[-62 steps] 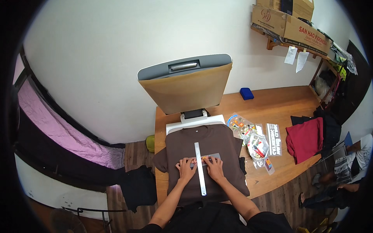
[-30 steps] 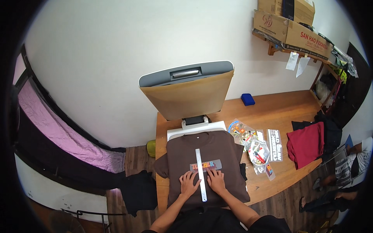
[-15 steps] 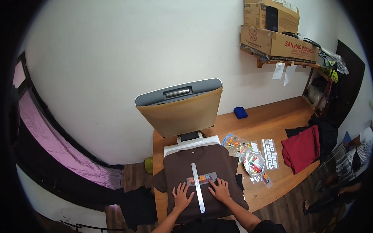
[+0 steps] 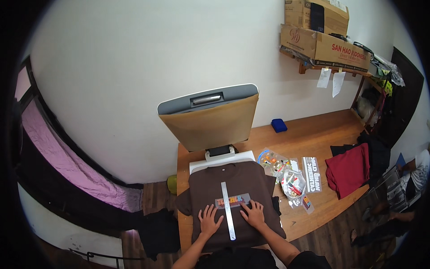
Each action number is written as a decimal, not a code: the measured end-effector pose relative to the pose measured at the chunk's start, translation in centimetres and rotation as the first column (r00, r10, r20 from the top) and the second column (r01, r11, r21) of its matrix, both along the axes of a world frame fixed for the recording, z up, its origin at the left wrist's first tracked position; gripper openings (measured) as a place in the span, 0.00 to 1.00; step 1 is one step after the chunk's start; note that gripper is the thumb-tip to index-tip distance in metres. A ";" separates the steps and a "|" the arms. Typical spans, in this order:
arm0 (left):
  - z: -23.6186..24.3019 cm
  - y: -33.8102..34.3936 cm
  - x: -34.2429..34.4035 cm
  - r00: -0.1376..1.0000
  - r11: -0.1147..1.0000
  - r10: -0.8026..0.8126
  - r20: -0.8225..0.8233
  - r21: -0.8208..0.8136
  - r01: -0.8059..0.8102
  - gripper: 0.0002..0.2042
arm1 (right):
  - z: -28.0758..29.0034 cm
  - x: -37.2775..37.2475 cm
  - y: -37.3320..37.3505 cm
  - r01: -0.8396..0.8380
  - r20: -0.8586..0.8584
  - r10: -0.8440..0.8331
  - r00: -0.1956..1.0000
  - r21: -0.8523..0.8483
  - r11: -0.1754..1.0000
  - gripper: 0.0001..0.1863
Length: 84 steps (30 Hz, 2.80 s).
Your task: Aligning a transfer design on a t-shirt using a ruler at a heat press station.
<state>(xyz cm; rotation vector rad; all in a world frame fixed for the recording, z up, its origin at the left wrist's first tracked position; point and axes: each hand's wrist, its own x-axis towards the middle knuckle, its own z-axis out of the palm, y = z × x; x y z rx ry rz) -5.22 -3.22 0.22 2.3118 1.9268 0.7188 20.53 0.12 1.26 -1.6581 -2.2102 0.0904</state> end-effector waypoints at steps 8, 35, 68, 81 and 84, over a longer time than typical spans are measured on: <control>0.7 0.4 0.2 0.988 0.997 0.071 0.137 -0.053 -0.064 0.26 | 1.4 -0.3 0.0 0.081 -0.049 -0.086 0.995 -0.089 0.993 0.22; -3.2 0.4 -16.1 -0.510 0.792 0.603 0.613 -0.535 0.294 0.34 | 5.7 -0.1 1.9 -0.452 -0.207 0.409 0.889 -0.242 0.859 0.22; -1.7 0.8 -13.2 -0.199 0.844 0.410 0.890 -0.453 -0.288 0.31 | 1.1 -3.7 4.0 -0.283 -0.007 0.283 0.959 -0.012 0.959 0.26; -1.7 1.0 -12.6 -0.239 0.835 0.421 0.875 -0.477 -0.274 0.31 | -0.9 -4.2 2.9 -0.276 -0.047 0.278 0.959 0.051 0.960 0.26; -2.1 1.0 -12.5 -0.247 0.842 0.404 0.881 -0.464 -0.276 0.31 | -1.1 -4.4 2.6 -0.257 -0.109 0.264 0.958 0.069 0.964 0.26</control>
